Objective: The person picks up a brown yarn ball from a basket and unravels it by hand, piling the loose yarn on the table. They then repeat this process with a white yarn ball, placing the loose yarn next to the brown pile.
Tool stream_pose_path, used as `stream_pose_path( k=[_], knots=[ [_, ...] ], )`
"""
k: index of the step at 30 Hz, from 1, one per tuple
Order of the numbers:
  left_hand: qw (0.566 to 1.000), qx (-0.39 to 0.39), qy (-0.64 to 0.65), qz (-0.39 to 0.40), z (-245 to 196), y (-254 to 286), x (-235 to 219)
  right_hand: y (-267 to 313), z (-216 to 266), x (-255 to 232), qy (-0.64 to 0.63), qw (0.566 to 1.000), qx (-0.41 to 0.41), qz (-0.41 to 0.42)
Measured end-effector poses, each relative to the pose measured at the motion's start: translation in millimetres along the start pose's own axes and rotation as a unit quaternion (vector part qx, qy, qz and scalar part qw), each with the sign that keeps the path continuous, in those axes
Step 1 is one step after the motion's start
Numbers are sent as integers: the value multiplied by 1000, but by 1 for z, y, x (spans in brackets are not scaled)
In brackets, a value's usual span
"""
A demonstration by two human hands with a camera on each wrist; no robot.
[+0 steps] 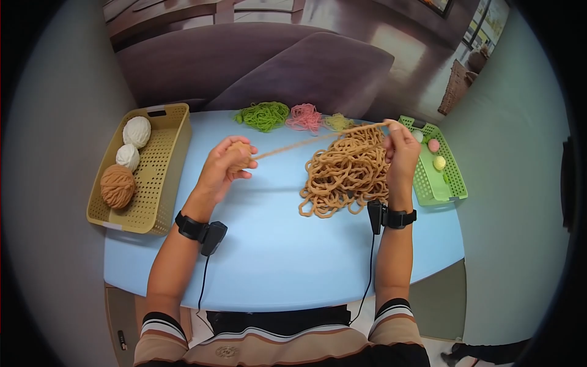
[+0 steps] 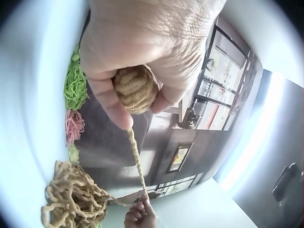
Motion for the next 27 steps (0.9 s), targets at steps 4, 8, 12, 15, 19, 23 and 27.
stream_pose_path(
  k=[4, 8, 12, 15, 19, 23, 27],
  knots=[
    [1000, 16, 19, 10, -7, 4, 10, 22, 12, 46, 218, 973, -60, 54],
    [994, 19, 2, 105, -17, 20, 52, 85, -13, 123, 233, 905, 46, 354],
    [990, 23, -21, 141, -23, 24, 58, 122, -19, 147, 161, 883, 123, 424],
    [993, 0, -12, 119, -20, 20, 47, 101, -10, 128, 187, 888, 134, 399],
    [993, 1, 52, 105, -10, 17, 40, 81, -6, 113, 123, 937, 78, 318],
    [986, -26, 66, 151, -9, 16, 36, 65, -6, 96, 64, 961, 109, 246],
    [980, -26, 72, 184, 2, 16, 31, 45, -12, 76, 63, 983, 81, 152]
  ],
)
Point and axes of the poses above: each hand's wrist, its own y-axis away from the middle knuckle, its own x-axis out of the palm, z = x × y, the point moved 5 cm from there along -y, towards the middle knuckle, and after that the axes turned 11 degrees about x, right-handed, at the moved point
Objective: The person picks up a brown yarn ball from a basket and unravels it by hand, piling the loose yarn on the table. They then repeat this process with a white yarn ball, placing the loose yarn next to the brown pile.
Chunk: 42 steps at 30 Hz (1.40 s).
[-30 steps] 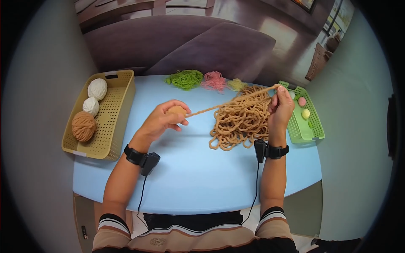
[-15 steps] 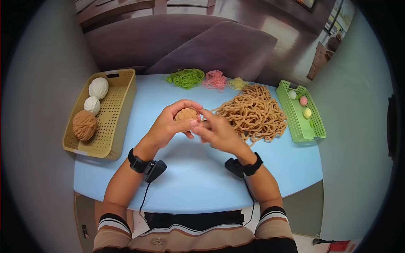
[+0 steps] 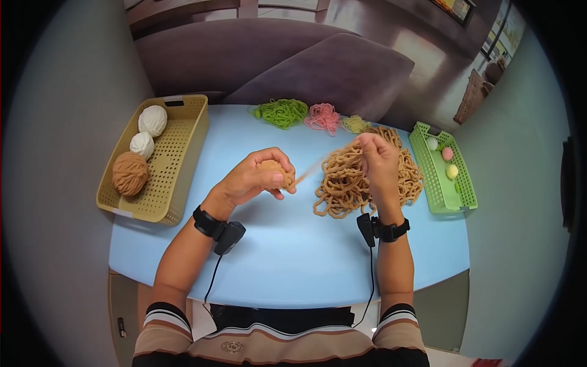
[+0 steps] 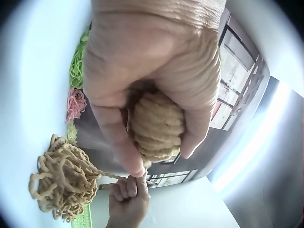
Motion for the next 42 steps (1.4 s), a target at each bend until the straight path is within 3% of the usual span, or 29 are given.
stream_pose_path(
  k=[10, 13, 15, 18, 21, 24, 27, 30, 33, 34, 38, 42],
  knots=[
    [995, 35, 33, -90, -1, -2, -31, -21, 1, -91, -74, 973, -65, -208],
    [985, 4, 21, -171, 5, -2, -57, -9, 21, -99, -103, 959, -119, -234],
    [973, 27, 5, -228, 4, -1, -58, 3, 39, -94, -116, 951, -146, -245],
    [963, 48, -19, -265, 2, -1, -57, 12, 51, -70, -42, 955, -195, -219],
    [969, 43, -25, -241, -1, -2, -50, -3, 34, -53, 100, 990, -78, -68],
    [976, 26, -18, -213, -5, -4, -35, -7, 6, -34, 356, 929, -96, -25],
    [981, 22, -17, -191, -7, -4, -25, 8, 3, 2, 375, 918, -60, 112],
    [983, 33, -20, -179, -16, -6, -16, 28, -19, 32, 426, 869, 20, 252],
    [988, 26, -17, -149, -11, -4, -1, 24, -62, 23, 476, 843, 11, 250],
    [991, 23, -16, -134, -9, -6, 5, 23, -60, 16, 462, 854, 82, 224],
    [992, -18, -50, -110, -1, -15, 19, 4, -74, -20, 467, 863, 82, 175],
    [995, -26, -60, -69, 8, -46, 34, -24, -74, -54, 508, 844, 90, 144]
  ],
)
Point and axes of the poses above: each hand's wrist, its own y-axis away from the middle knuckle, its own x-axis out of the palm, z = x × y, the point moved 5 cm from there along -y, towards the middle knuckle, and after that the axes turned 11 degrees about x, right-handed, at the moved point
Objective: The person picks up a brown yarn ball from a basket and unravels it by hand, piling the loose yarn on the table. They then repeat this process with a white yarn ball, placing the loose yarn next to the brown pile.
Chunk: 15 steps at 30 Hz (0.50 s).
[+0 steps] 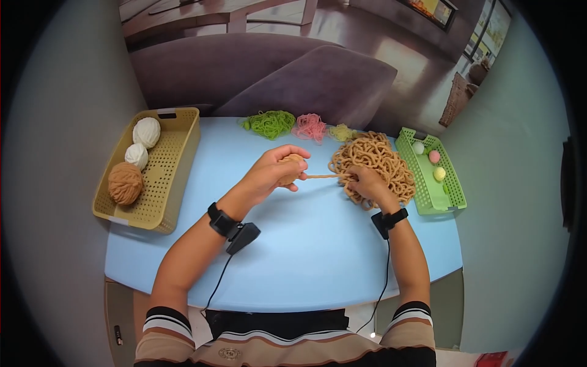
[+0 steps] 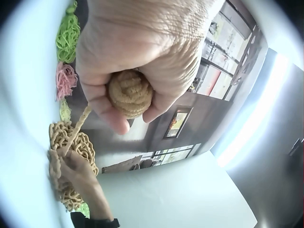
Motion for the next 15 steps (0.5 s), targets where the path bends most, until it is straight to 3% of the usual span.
stream_pose_path(
  k=[3, 7, 8, 12, 15],
  knots=[
    [1000, 1, 3, -9, 11, -27, 13, -32, -39, -9, -17, 998, 25, -63],
    [999, 14, 24, -15, 28, -51, 29, -39, -44, -29, -45, 996, 41, -68],
    [999, 11, 32, -13, 30, -52, 32, -28, -30, -37, 20, 995, 35, -93],
    [999, 1, 44, -5, 26, -37, 37, 16, 13, -57, -31, 943, -113, -312],
    [997, 18, 74, -6, 16, -22, 34, 21, 43, -30, -284, 934, -129, -174]
  ],
)
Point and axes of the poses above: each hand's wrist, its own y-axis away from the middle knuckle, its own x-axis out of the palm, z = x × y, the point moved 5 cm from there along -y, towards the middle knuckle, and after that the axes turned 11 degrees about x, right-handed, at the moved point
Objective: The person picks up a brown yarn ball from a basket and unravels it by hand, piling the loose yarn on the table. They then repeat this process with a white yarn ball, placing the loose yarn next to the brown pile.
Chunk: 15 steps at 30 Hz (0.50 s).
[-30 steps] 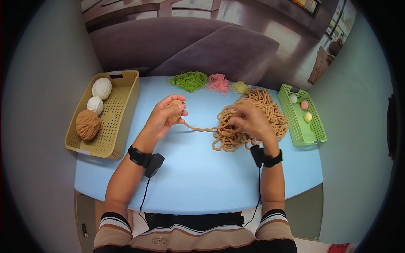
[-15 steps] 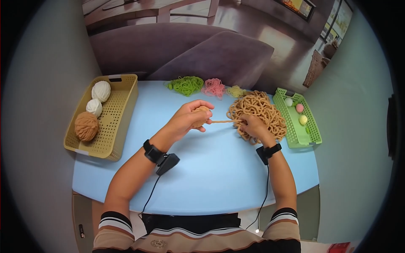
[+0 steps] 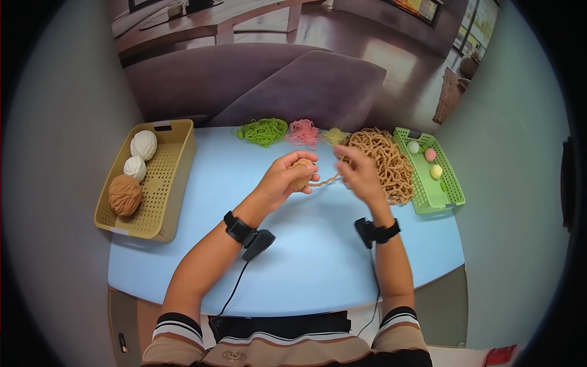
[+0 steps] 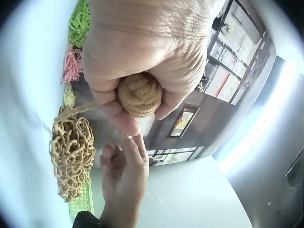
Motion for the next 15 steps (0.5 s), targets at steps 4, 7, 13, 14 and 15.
stream_pose_path(
  k=[4, 7, 13, 14, 15],
  knots=[
    [998, 51, 46, -3, -7, 16, -18, 15, 47, 61, -158, 965, 92, 187],
    [992, 98, 64, -53, -9, 22, -44, 8, 50, 85, -146, 955, 85, 245],
    [994, 64, 36, -84, -9, 18, -63, 1, 42, 101, -12, 982, 41, 182],
    [995, 51, 23, -77, -5, 18, -64, 0, 39, 97, -11, 987, 30, 161],
    [997, 38, 10, -72, -1, 18, -66, -4, 37, 89, -10, 990, 19, 140]
  ],
)
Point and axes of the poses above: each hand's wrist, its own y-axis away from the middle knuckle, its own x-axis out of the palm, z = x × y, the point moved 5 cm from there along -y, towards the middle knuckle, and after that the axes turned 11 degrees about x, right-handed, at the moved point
